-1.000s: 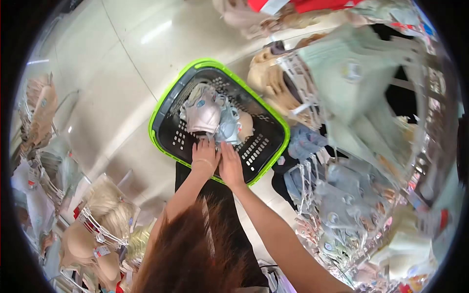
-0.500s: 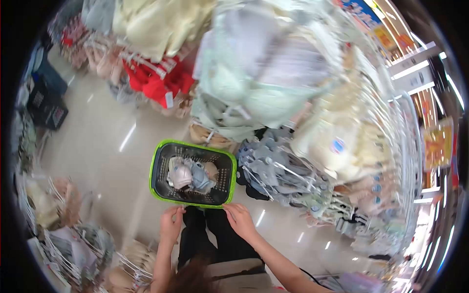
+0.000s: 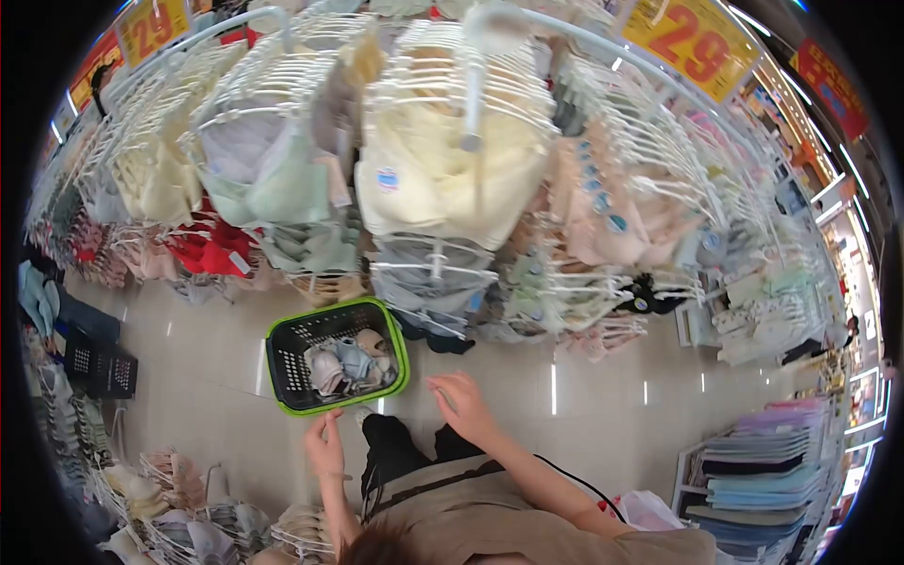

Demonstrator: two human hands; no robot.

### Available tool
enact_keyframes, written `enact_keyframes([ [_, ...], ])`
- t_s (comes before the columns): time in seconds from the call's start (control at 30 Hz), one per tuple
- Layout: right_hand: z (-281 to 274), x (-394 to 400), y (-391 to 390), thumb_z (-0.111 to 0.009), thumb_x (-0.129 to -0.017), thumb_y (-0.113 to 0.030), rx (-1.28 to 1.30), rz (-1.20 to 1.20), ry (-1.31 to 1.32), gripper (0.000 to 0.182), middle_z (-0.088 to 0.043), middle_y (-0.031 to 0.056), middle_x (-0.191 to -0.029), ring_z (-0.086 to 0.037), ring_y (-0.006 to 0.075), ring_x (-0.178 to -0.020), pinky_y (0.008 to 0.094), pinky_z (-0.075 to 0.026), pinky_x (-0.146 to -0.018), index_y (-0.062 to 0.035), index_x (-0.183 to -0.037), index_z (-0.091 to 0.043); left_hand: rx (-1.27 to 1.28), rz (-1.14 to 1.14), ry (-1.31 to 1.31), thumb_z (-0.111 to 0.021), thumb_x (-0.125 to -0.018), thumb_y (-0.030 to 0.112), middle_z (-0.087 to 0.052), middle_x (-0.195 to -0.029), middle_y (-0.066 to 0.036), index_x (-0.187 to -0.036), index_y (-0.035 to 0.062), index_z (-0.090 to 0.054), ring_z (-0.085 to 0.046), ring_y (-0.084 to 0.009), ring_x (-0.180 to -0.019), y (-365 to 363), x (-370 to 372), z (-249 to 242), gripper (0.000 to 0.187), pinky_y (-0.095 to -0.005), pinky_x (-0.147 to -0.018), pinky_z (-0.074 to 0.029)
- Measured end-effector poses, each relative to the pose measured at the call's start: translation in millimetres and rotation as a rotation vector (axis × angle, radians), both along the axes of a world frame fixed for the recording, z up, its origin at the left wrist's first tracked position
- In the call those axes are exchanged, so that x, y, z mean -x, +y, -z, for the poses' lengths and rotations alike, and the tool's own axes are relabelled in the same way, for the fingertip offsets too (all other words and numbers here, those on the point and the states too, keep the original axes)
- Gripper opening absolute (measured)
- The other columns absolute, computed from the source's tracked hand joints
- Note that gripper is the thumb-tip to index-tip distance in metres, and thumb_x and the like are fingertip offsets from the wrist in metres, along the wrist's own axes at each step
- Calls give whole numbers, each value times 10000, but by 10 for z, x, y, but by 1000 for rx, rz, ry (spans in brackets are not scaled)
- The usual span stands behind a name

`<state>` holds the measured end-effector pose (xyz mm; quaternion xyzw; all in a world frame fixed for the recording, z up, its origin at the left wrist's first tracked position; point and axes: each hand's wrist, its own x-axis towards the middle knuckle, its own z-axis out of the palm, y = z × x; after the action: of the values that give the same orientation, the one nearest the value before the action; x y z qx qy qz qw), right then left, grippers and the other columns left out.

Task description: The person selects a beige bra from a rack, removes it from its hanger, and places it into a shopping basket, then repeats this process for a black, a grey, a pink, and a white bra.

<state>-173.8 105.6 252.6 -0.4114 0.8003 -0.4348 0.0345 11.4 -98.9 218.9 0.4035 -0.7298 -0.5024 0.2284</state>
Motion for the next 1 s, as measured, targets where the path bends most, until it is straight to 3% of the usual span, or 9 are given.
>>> enact_keyframes([
  [0.13,-29,99,729,-574,-863,-30,77,109,-78,240,-650,117,-947,-596,300,-923,404,-451,-858,-22,-1099,-619,-98,176,73,-550,-934,139,-712,-907,-132,-974,-11,-703,-666,-220,-865,760,415,57,217,-318,-820,-483],
  [0.27,37,88,1356,-572,-872,-31,51,244,-105,227,-664,95,-929,-602,287,-925,395,-445,-870,-31,-1093,-622,-32,343,-31,-547,-936,145,-714,-928,-130,-990,-18,-695,-663,-181,-895,1363,767,-290,226,-298,-826,-483],
  [0.37,-95,42,1629,-565,-884,-38,46,323,-147,214,-672,80,-925,-606,278,-922,390,-440,-876,-40,-1089,-627,12,422,-1,-569,-908,150,-697,-946,-173,-991,11,-697,-672,-306,-906,1598,899,-374,206,-340,-817,-496],
  [0.43,-130,44,1725,-561,-891,-43,39,366,-172,209,-676,74,-926,-607,274,-919,390,-438,-879,-45,-1089,-629,20,441,-1,-567,-908,148,-697,-948,-171,-992,12,-696,-672,-306,-908,1662,954,-420,205,-342,-819,-497],
  [0.6,-88,151,1748,-553,-901,-63,70,402,-186,207,-683,64,-947,-609,265,-901,403,-417,-938,-55,-1092,-633,10,485,6,-564,-906,135,-697,-947,-169,-989,8,-690,-671,-308,-915,1628,1097,-504,197,-341,-828,-496],
  [0.83,-179,466,1358,-553,-889,-17,53,403,-111,222,-691,71,-907,-613,256,-899,373,-437,-909,-41,-1096,-631,17,476,92,-561,-907,120,-701,-934,-158,-986,-7,-685,-677,-284,-888,1239,1491,-494,194,-330,-811,-494],
  [1.0,-474,965,800,-555,-877,-9,64,358,-56,283,-647,126,-1100,-585,311,-1041,377,-433,-942,-41,-1151,-619,8,414,118,-557,-904,96,-699,-961,-156,-1005,-8,-680,-671,-270,-913,685,1819,-604,190,-324,-825,-489],
])
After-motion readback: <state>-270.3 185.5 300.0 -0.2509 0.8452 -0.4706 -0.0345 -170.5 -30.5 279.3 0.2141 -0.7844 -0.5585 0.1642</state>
